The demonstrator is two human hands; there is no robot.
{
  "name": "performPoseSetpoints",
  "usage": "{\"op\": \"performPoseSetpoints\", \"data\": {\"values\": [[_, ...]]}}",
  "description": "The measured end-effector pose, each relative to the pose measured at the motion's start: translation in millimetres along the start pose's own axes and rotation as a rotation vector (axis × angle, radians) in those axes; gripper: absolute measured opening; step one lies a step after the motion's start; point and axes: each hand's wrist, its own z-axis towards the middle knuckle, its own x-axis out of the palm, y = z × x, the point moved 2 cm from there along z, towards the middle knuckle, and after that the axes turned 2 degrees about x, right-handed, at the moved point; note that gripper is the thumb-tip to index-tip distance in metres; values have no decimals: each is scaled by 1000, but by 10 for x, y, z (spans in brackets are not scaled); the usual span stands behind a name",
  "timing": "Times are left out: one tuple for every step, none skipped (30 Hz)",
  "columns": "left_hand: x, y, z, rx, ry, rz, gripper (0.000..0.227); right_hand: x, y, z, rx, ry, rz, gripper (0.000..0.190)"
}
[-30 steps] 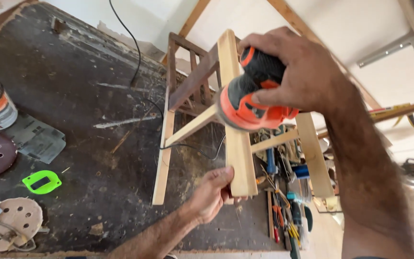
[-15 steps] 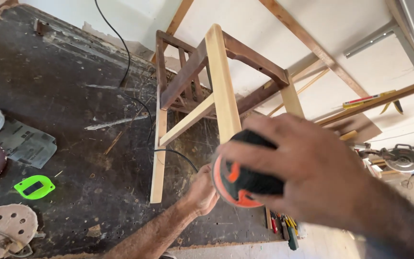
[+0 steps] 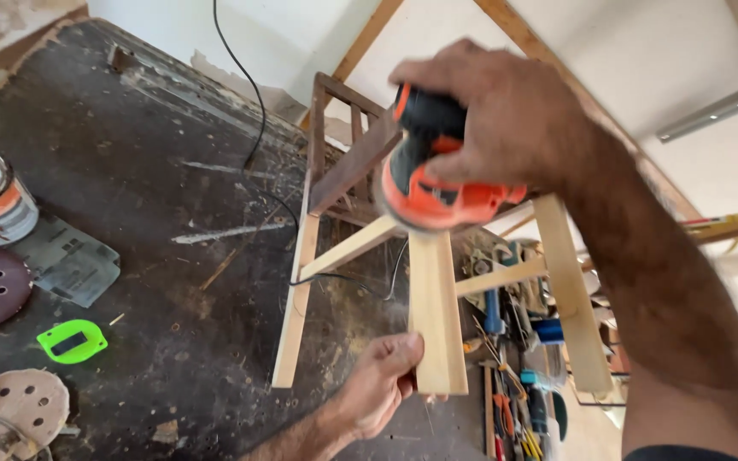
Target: Sanding a wooden chair frame using an electric orbital sander
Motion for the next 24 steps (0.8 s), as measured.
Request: {"op": "performPoseSetpoints", "data": {"values": [[-21, 20, 2, 4, -7, 4, 32, -3, -83, 103, -5, -5, 6, 91], [-32, 33, 4, 46, 26, 3, 34, -5, -175, 205, 39, 5, 42, 93], [-41, 48, 1, 87, 60, 3, 36, -8, -268, 300, 85, 15, 78, 95], [-38, 46, -12, 89, 54, 8, 36, 54, -415, 392, 82, 11, 84, 95], [-34, 37, -15, 75, 48, 2, 36, 88, -563, 485, 72, -64, 103, 91], [-29, 31, -24, 61, 43, -4, 37, 121, -706, 573, 62, -139, 122, 87], [-20, 20, -22, 63, 39, 0, 37, 157, -821, 637, 60, -143, 126, 87], [-8, 5, -26, 93, 68, -3, 38, 197, -943, 700, 122, -140, 152, 77], [8, -9, -37, 121, 98, -8, 40, 235, -1061, 758, 186, -135, 177, 68], [-19, 6, -28, 121, 95, -5, 40, 277, -1148, 766, 186, -138, 181, 68], [-45, 32, -10, 98, 59, -2, 40, 301, -1230, 770, 144, -168, 197, 65], [-72, 59, 4, 75, 23, 1, 41, 325, -1308, 771, 102, -199, 213, 62], [-75, 54, 7, 73, 26, 3, 41, 321, -1290, 713, 105, -201, 212, 62], [-78, 44, 8, 97, 34, -11, 39, 316, -1271, 653, 104, -212, 252, 69], [-76, 43, -3, 116, 40, -27, 38, 320, -1252, 582, 106, -220, 293, 77], [-62, 31, -1, 111, 42, -27, 38, 251, -1121, 462, 111, -219, 293, 77], [-54, 16, -5, 99, 35, -9, 37, 186, -987, 341, 137, -181, 322, 82], [-43, 2, -10, 87, 27, 9, 37, 119, -850, 218, 162, -142, 351, 88], [-48, -5, -11, 80, 32, 13, 37, 122, -827, 130, 170, -145, 350, 88], [-56, -11, -10, 67, 24, 24, 38, 120, -790, 44, 117, -166, 314, 88], [-60, -6, -16, 53, 15, 33, 41, 123, -751, -47, 64, -183, 278, 89], [-48, -30, 3, 46, 20, 35, 41, 108, -720, -136, 73, -183, 277, 89], [-44, -32, -6, 48, 5, 54, 44, 117, -670, -236, 45, -194, 297, 89], [-45, -34, -14, 51, -10, 75, 47, 127, -618, -333, 16, -206, 316, 90]]}}
